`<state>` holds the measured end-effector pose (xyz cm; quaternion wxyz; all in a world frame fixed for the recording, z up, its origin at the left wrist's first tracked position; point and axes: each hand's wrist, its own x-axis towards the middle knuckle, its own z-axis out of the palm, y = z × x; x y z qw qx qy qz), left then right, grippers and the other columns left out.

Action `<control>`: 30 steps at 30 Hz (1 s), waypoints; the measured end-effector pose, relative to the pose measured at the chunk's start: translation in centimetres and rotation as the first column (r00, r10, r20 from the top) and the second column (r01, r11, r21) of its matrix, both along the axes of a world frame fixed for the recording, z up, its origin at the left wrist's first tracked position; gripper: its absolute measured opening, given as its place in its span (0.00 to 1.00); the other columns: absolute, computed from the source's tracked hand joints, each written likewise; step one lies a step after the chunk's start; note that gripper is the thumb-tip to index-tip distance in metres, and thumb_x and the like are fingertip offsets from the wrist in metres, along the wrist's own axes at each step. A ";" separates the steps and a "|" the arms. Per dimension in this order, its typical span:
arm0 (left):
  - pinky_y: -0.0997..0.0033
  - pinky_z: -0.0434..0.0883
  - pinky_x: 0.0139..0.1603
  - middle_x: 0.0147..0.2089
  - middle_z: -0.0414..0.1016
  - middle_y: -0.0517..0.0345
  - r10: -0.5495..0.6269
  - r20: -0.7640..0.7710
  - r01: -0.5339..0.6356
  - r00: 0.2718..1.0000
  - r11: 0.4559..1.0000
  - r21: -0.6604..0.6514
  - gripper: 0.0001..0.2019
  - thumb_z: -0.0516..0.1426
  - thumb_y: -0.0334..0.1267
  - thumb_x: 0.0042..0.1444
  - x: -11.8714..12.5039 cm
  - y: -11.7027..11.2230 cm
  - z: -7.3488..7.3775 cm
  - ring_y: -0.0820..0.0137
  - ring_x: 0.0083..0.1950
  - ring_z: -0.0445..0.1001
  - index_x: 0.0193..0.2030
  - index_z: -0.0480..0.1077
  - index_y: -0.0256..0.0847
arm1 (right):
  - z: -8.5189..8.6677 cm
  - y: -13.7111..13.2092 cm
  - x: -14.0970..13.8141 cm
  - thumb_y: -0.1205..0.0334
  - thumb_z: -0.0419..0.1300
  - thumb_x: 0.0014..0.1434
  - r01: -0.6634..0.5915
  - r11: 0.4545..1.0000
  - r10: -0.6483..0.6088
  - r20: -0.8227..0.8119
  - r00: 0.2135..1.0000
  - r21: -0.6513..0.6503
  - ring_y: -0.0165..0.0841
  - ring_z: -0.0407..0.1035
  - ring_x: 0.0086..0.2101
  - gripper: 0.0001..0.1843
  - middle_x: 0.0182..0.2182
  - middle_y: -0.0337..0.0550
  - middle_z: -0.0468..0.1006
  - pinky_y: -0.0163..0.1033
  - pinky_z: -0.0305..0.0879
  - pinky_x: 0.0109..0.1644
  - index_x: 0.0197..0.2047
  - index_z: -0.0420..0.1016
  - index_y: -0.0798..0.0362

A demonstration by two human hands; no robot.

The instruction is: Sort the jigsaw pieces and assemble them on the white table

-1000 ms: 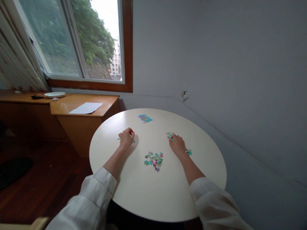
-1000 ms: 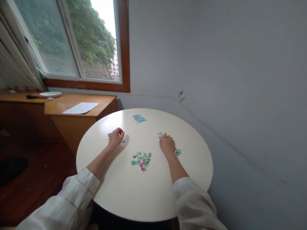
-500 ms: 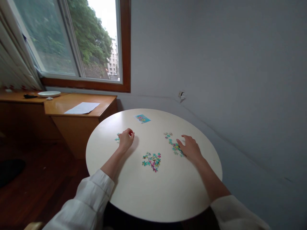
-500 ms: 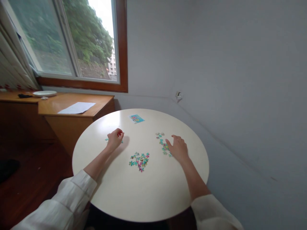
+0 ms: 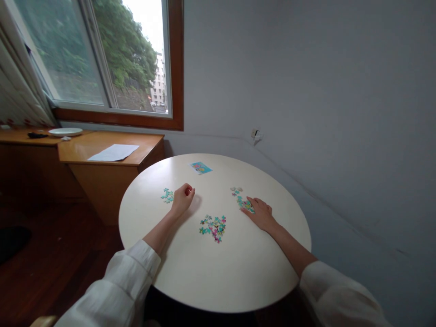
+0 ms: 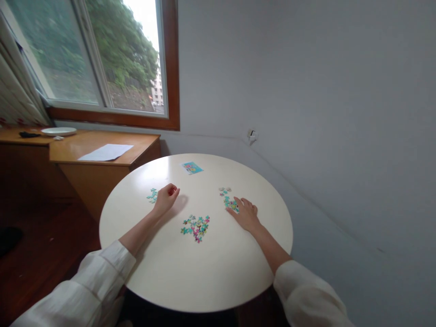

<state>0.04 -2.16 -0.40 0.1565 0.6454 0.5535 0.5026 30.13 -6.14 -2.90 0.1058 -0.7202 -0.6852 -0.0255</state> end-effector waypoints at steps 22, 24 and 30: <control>0.76 0.54 0.23 0.16 0.57 0.66 -0.029 0.018 0.029 0.999 1.000 -0.005 0.09 0.51 0.40 0.48 0.2 0.0 0.0 0.77 0.21 0.57 0.22 0.61 0.39 | 1.0 2.2 -1.1 0.58 0.48 0.59 0.018 0.994 -0.023 0.053 0.998 0.107 0.37 0.62 0.43 0.14 0.42 0.52 0.68 0.38 0.54 0.46 0.44 0.64 0.58; 0.76 0.54 0.23 0.16 0.57 0.66 -0.030 0.021 0.030 0.999 1.000 -0.010 0.08 0.51 0.40 0.48 0.2 -0.1 0.1 0.76 0.21 0.57 0.22 0.61 0.39 | 1.1 2.1 -1.2 0.59 0.47 0.59 0.007 0.994 -0.013 0.052 0.999 0.112 0.37 0.63 0.42 0.13 0.42 0.52 0.70 0.37 0.55 0.44 0.44 0.64 0.58; 0.75 0.53 0.24 0.16 0.57 0.66 -0.034 0.029 0.034 0.999 0.999 -0.012 0.08 0.51 0.40 0.48 0.4 -0.1 0.3 0.76 0.20 0.57 0.22 0.61 0.39 | 1.5 1.7 -1.6 0.61 0.44 0.61 0.025 0.997 -0.030 0.069 0.997 0.076 0.35 0.68 0.38 0.12 0.38 0.49 0.73 0.35 0.56 0.36 0.43 0.64 0.55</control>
